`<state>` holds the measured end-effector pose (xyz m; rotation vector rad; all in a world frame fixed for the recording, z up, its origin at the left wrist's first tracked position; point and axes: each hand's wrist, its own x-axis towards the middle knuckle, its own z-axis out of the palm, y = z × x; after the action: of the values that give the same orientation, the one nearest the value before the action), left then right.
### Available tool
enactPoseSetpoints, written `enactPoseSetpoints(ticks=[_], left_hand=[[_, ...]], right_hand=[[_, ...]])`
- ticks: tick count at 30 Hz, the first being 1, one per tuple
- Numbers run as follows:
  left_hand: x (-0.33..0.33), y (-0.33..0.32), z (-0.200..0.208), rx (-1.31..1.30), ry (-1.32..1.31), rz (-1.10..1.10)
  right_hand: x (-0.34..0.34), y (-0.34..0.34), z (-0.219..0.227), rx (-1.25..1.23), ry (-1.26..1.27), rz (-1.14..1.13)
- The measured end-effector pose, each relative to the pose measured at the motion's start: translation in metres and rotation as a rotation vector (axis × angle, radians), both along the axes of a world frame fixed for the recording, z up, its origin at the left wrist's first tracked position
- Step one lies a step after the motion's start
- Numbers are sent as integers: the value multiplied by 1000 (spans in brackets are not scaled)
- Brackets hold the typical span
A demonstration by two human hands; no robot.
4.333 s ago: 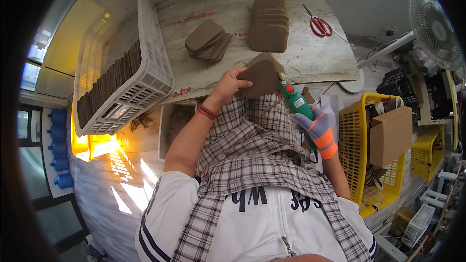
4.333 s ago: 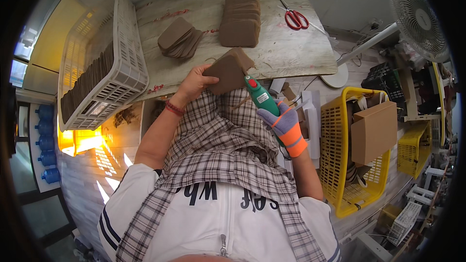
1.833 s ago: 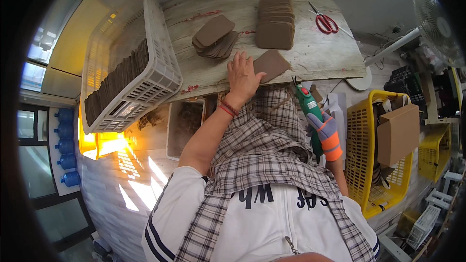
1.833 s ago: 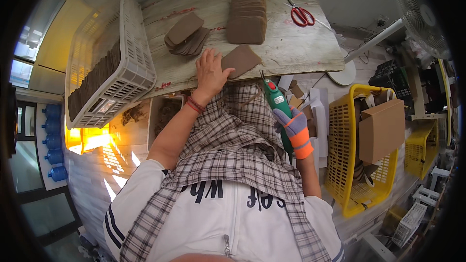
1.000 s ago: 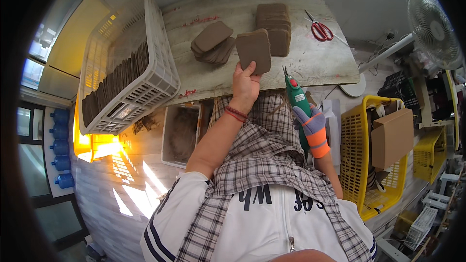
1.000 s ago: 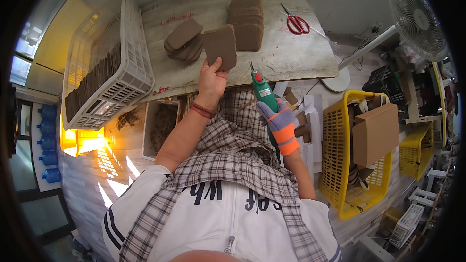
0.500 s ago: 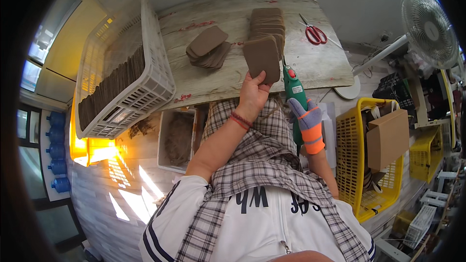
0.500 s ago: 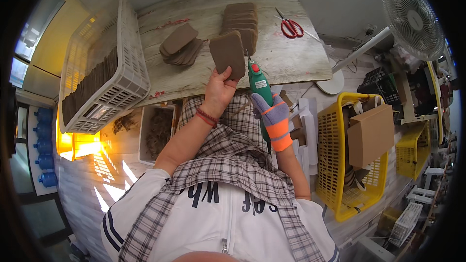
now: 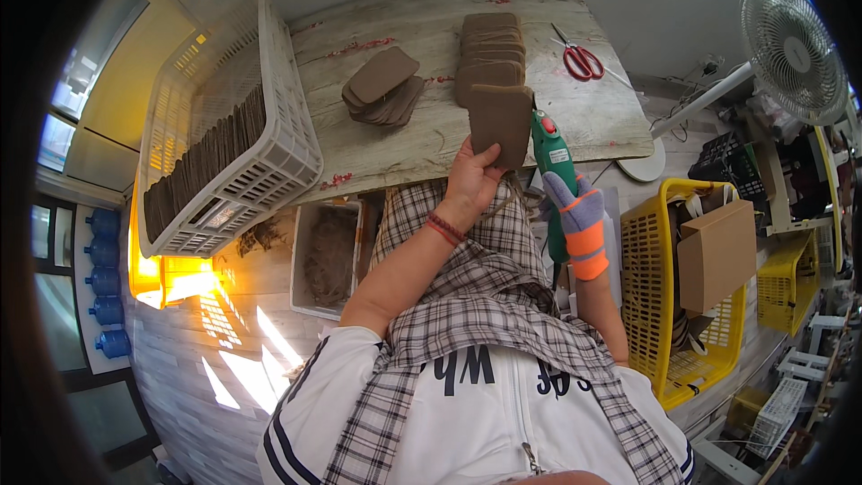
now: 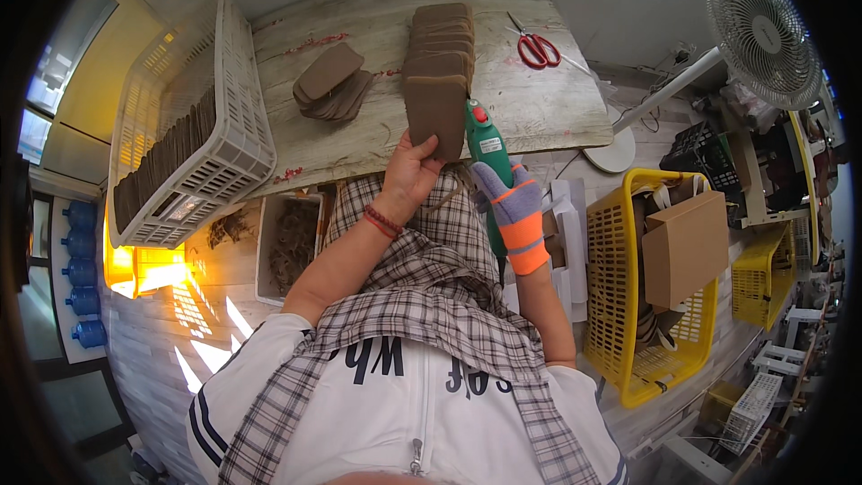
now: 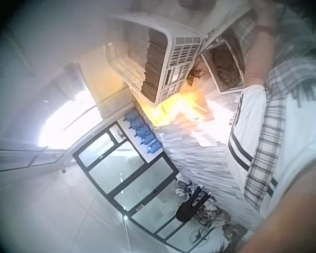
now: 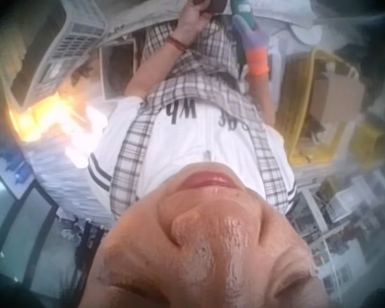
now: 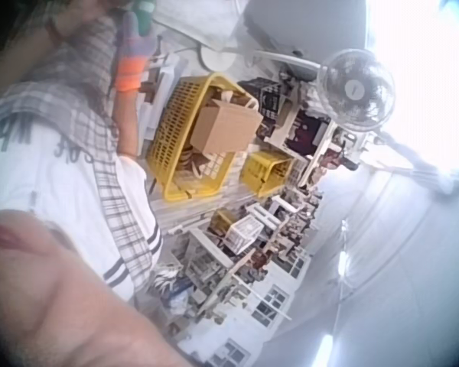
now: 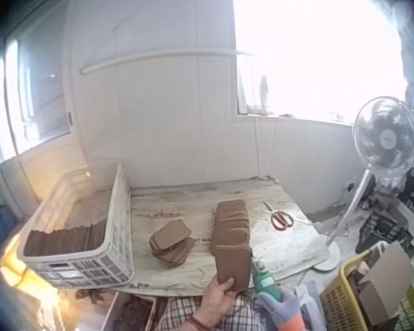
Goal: The person uses a rotary tool to trim the edges of rectangular cardboard pieces one by one. They pick each piece from a stack, smooth the edges with the tool, and place the finished piece on the table. The process is repeated for multiple pieces.
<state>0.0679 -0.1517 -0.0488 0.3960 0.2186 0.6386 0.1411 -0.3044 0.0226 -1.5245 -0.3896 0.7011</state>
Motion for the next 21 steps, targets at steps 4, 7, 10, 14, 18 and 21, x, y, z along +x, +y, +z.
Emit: enactPoseSetpoints(ticks=[4,7,10,14,18,21], left_hand=[[-7,8,-8,109,41,2],[-18,20,-3,227,127,-15],[-31,37,4,355,220,-47],[-51,58,17,525,350,-143],[-63,73,16,670,448,-245],[-69,75,16,652,483,-333]], right_hand=[[5,-6,6,-40,21,50],[9,-15,8,-78,4,94],[13,-27,8,-135,-42,158],[15,-38,6,-170,-49,242],[11,-43,1,-208,-41,292],[2,-41,5,-232,-69,292]])
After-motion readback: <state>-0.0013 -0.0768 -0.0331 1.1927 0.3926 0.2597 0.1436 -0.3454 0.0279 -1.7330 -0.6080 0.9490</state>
